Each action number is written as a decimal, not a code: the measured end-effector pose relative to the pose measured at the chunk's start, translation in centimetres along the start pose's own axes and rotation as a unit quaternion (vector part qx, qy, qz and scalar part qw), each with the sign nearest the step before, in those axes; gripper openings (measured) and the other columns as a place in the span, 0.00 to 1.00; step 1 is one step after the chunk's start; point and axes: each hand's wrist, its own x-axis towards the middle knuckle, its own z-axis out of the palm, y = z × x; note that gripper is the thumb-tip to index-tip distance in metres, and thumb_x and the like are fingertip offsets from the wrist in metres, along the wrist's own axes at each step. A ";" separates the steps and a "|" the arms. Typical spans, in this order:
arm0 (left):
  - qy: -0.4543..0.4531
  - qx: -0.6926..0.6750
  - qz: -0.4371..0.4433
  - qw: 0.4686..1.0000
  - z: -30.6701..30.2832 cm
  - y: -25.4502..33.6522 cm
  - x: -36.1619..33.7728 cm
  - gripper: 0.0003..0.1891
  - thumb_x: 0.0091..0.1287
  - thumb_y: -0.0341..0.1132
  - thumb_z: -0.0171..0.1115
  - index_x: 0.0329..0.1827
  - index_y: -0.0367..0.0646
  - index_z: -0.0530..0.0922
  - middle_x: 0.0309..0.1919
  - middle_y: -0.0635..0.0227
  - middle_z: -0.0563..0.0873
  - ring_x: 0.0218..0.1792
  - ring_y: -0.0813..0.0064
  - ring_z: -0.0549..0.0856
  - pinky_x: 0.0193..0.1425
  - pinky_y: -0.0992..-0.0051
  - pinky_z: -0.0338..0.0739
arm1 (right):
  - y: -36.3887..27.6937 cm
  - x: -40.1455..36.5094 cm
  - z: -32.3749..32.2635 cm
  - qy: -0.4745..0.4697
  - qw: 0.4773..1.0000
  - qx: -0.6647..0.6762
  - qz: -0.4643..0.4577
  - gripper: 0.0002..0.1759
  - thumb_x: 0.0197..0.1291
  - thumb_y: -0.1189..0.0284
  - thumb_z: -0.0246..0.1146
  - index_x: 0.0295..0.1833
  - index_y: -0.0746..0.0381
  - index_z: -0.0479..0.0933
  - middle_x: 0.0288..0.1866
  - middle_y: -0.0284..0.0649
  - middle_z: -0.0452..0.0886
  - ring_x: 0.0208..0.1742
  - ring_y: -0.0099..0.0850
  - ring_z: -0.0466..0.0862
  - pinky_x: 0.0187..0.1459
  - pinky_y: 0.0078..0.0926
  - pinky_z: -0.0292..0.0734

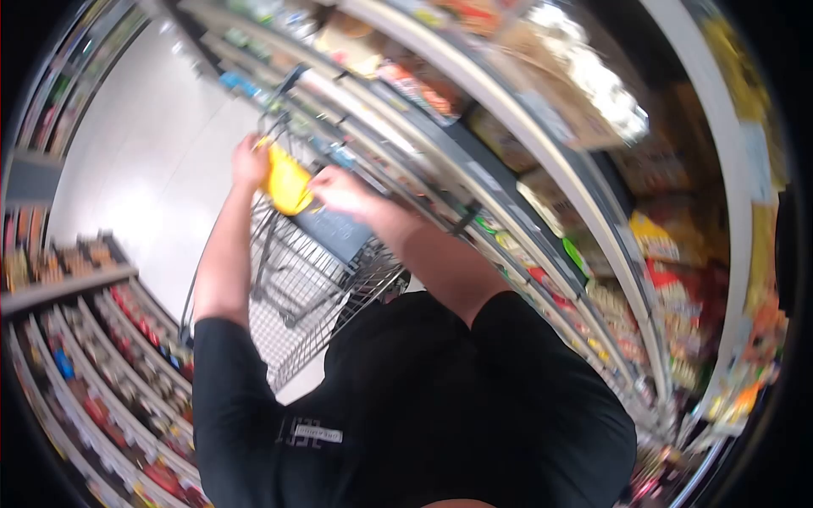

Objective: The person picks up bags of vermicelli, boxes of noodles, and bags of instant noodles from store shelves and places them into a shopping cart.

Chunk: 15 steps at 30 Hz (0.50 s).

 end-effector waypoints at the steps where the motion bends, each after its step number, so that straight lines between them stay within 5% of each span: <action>1: -0.017 -0.066 -0.012 0.998 0.5 -1.3 -0.2 0.20 0.70 0.39 0.65 0.61 0.40 0.83 0.56 0.46 0.88 0.61 0.44 0.84 0.68 0.54 0.77 | 0.5 -0.6 -0.6 -0.031 0.999 -0.011 -0.027 0.14 0.70 0.61 0.69 0.52 0.59 0.83 0.37 0.33 0.84 0.33 0.23 0.81 0.33 0.26 0.79; 3: 0.009 0.107 0.017 0.994 -1.2 1.4 -2.2 0.17 0.71 0.38 0.66 0.60 0.44 0.81 0.52 0.48 0.87 0.57 0.44 0.84 0.65 0.52 0.77 | 0.7 -3.7 -2.6 -0.088 0.995 0.039 -0.010 0.14 0.72 0.61 0.67 0.54 0.59 0.82 0.44 0.33 0.84 0.41 0.23 0.82 0.37 0.26 0.80; 6: -0.034 0.054 0.067 0.996 -1.0 1.3 -2.8 0.16 0.72 0.39 0.66 0.59 0.46 0.81 0.56 0.51 0.83 0.61 0.46 0.80 0.68 0.55 0.74 | 0.1 -11.0 -7.6 -0.099 0.992 0.076 -0.010 0.15 0.76 0.61 0.62 0.55 0.60 0.82 0.48 0.33 0.85 0.47 0.22 0.83 0.47 0.22 0.80; 10: 0.021 0.067 0.059 0.996 -2.5 7.1 -2.9 0.13 0.73 0.36 0.65 0.57 0.42 0.82 0.55 0.54 0.84 0.60 0.50 0.81 0.67 0.57 0.74 | 1.3 -20.1 -15.0 0.025 0.985 0.069 -0.155 0.10 0.73 0.66 0.65 0.49 0.62 0.83 0.39 0.32 0.85 0.42 0.20 0.82 0.43 0.25 0.79; 11: 0.044 0.044 0.094 0.994 -2.7 9.5 -2.8 0.12 0.74 0.34 0.64 0.56 0.42 0.82 0.53 0.54 0.85 0.58 0.51 0.82 0.66 0.57 0.75 | 0.9 -23.1 -16.8 0.129 0.971 -0.003 -0.202 0.09 0.73 0.67 0.65 0.48 0.62 0.83 0.37 0.31 0.85 0.41 0.18 0.82 0.43 0.25 0.78; 13: 0.085 -0.002 0.156 0.984 -3.4 15.8 -3.4 0.09 0.74 0.32 0.63 0.53 0.40 0.83 0.50 0.56 0.86 0.55 0.53 0.84 0.63 0.59 0.77 | -2.1 -30.2 -20.1 0.395 0.870 -0.170 -0.243 0.04 0.71 0.75 0.65 0.48 0.60 0.83 0.36 0.30 0.85 0.40 0.20 0.83 0.44 0.21 0.77; 14: 0.079 -0.068 0.170 0.980 -4.1 21.2 -4.9 0.07 0.74 0.29 0.62 0.49 0.38 0.84 0.45 0.57 0.87 0.49 0.54 0.86 0.58 0.61 0.79 | -2.3 -32.2 -21.3 0.476 0.815 -0.001 -0.331 0.07 0.68 0.79 0.67 0.49 0.61 0.81 0.42 0.32 0.84 0.41 0.23 0.83 0.45 0.24 0.78; 15: 0.050 -0.102 0.223 0.968 -3.9 25.0 -6.0 0.06 0.73 0.27 0.61 0.47 0.38 0.84 0.44 0.58 0.87 0.47 0.55 0.86 0.56 0.62 0.80 | -2.8 -34.8 -23.6 0.592 0.685 -0.125 -0.407 0.10 0.66 0.81 0.67 0.51 0.62 0.79 0.48 0.37 0.82 0.46 0.28 0.82 0.50 0.28 0.78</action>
